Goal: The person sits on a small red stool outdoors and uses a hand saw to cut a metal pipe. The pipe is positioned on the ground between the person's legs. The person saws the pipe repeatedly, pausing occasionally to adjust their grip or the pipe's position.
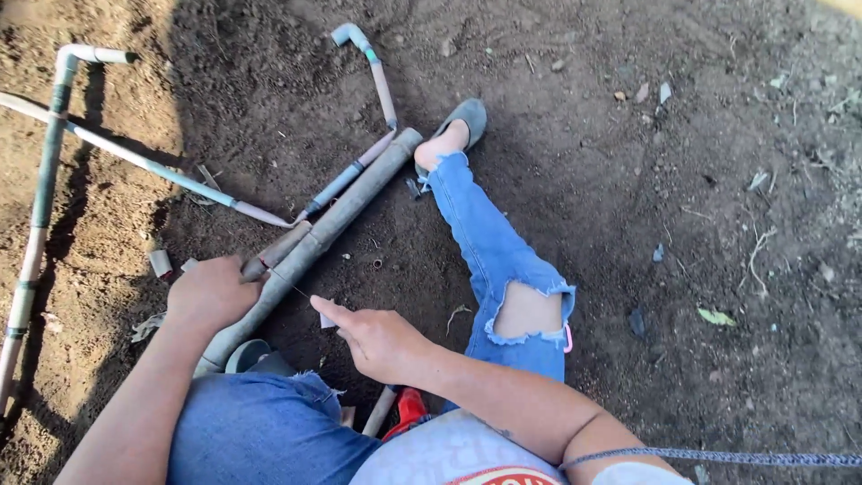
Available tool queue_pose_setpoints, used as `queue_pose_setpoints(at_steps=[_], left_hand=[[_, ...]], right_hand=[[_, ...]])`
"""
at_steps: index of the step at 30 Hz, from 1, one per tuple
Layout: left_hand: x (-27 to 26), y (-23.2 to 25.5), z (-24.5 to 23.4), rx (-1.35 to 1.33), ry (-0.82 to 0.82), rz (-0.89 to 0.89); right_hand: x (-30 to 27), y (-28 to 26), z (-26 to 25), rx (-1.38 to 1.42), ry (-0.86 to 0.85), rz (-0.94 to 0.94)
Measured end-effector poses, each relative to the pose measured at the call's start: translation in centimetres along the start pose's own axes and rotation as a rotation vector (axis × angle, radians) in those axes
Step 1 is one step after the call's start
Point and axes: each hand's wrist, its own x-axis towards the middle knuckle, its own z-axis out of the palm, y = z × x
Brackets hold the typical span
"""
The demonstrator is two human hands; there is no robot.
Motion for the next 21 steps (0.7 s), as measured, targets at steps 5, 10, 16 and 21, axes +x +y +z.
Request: queue_pose_setpoints(at_steps=[5, 10, 16, 21], left_hand=[[0.2, -0.9, 0.8, -0.009, -0.005, 0.098], [-2.1, 1.8, -1.7, 0.099, -0.074, -0.056], [-0.2, -2.2, 0.4, 0.164, 0.06, -0.133], [-0.5, -1.8, 0.5, 0.182, 0.146, -0.062]], right_hand=[[-0.4, 1.3, 0.9, 0.001, 0.014, 0.013], [0.3, 1.1, 2.2, -0.019, -0.051, 0.038], [-0.3, -0.2, 1.6, -0.045, -0.119, 0.066], [-0.5, 0.0, 0.9, -0.039, -0.087, 0.082]])
